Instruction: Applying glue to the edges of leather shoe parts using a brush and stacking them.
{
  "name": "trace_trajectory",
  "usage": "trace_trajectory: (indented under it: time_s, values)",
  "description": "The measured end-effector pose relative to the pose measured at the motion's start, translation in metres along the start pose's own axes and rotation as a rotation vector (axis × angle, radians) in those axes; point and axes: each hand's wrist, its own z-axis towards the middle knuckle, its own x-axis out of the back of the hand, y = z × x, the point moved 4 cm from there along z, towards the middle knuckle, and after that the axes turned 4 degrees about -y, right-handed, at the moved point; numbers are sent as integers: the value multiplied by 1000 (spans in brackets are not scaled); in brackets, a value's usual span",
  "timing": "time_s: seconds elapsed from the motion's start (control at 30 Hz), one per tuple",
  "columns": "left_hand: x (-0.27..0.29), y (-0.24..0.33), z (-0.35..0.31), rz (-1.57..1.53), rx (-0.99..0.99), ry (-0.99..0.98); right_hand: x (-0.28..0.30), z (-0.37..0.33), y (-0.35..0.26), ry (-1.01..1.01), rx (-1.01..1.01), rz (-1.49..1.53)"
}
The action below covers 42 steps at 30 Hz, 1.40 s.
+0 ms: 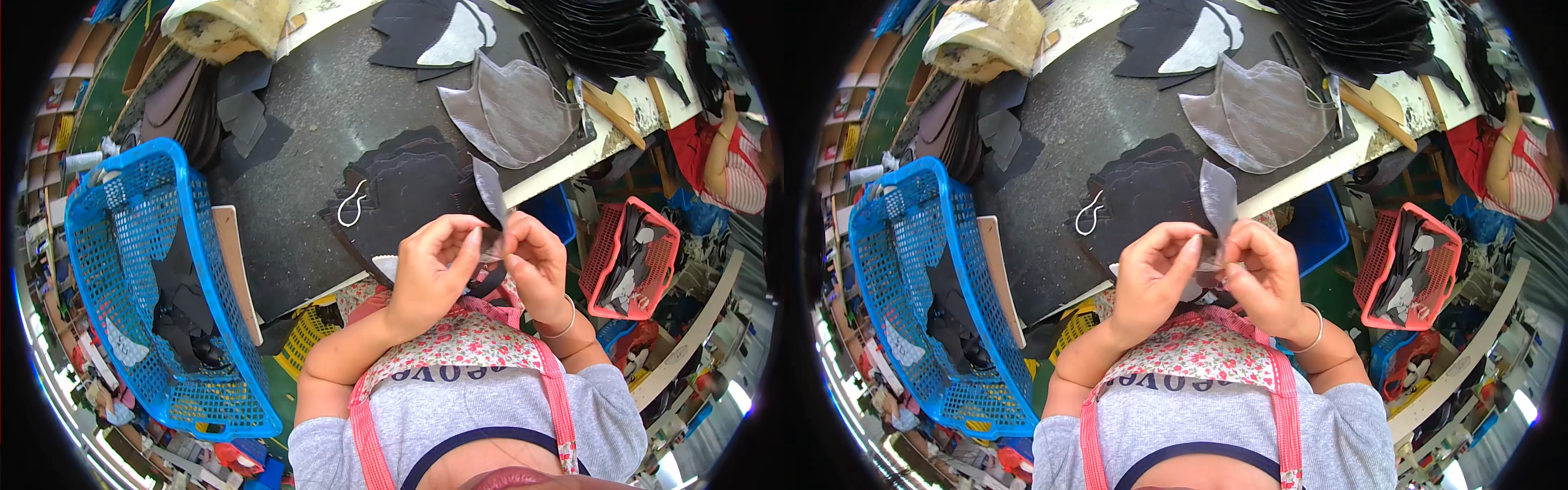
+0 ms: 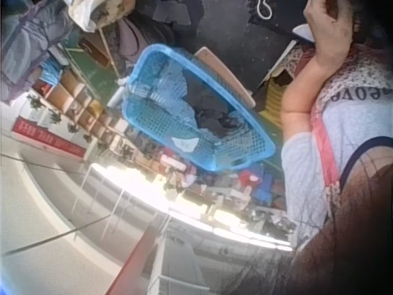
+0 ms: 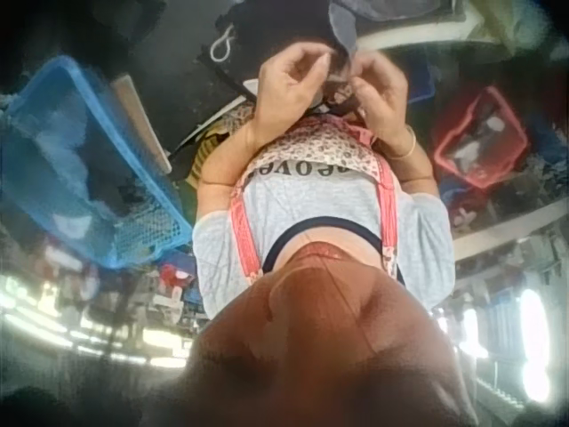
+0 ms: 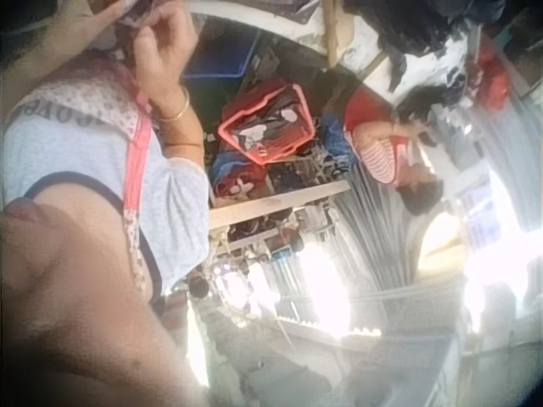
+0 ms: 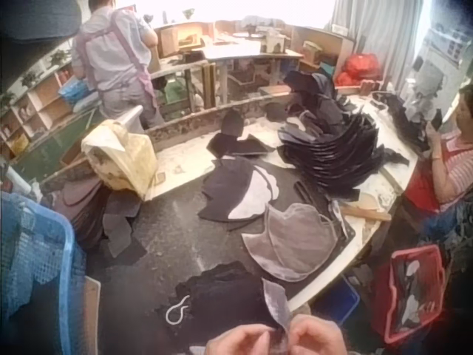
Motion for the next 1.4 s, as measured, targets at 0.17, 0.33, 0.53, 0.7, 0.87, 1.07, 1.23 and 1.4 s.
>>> trace_trajectory:
  time_s: [0.17, 0.33, 0.53, 0.7, 0.87, 1.07, 1.23, 1.4]
  values:
    - [-11, 4, 0, 280, -232, -2, -6, 4, -9, 195, -36, -31]
    - [-12, 6, 3, 461, -328, 25, -3, 13, -27, 146, 185, -870]
    - [8, 6, -3, 524, -321, 189, -2, 17, -33, 142, 146, -894]
    - [42, 21, -22, 1034, -530, 365, -20, 28, -25, -95, 260, -823]
    - [98, 16, -22, 1243, -363, 556, -45, 39, 7, -243, 191, -718]
    - [136, 10, -20, 1025, -251, 648, -50, 39, 16, -202, 135, -742]
    - [168, 24, -50, 1373, -233, 964, -50, 39, 19, -189, 145, -731]
    - [120, 19, -53, 860, -162, 550, -52, 39, 19, -187, 137, -754]
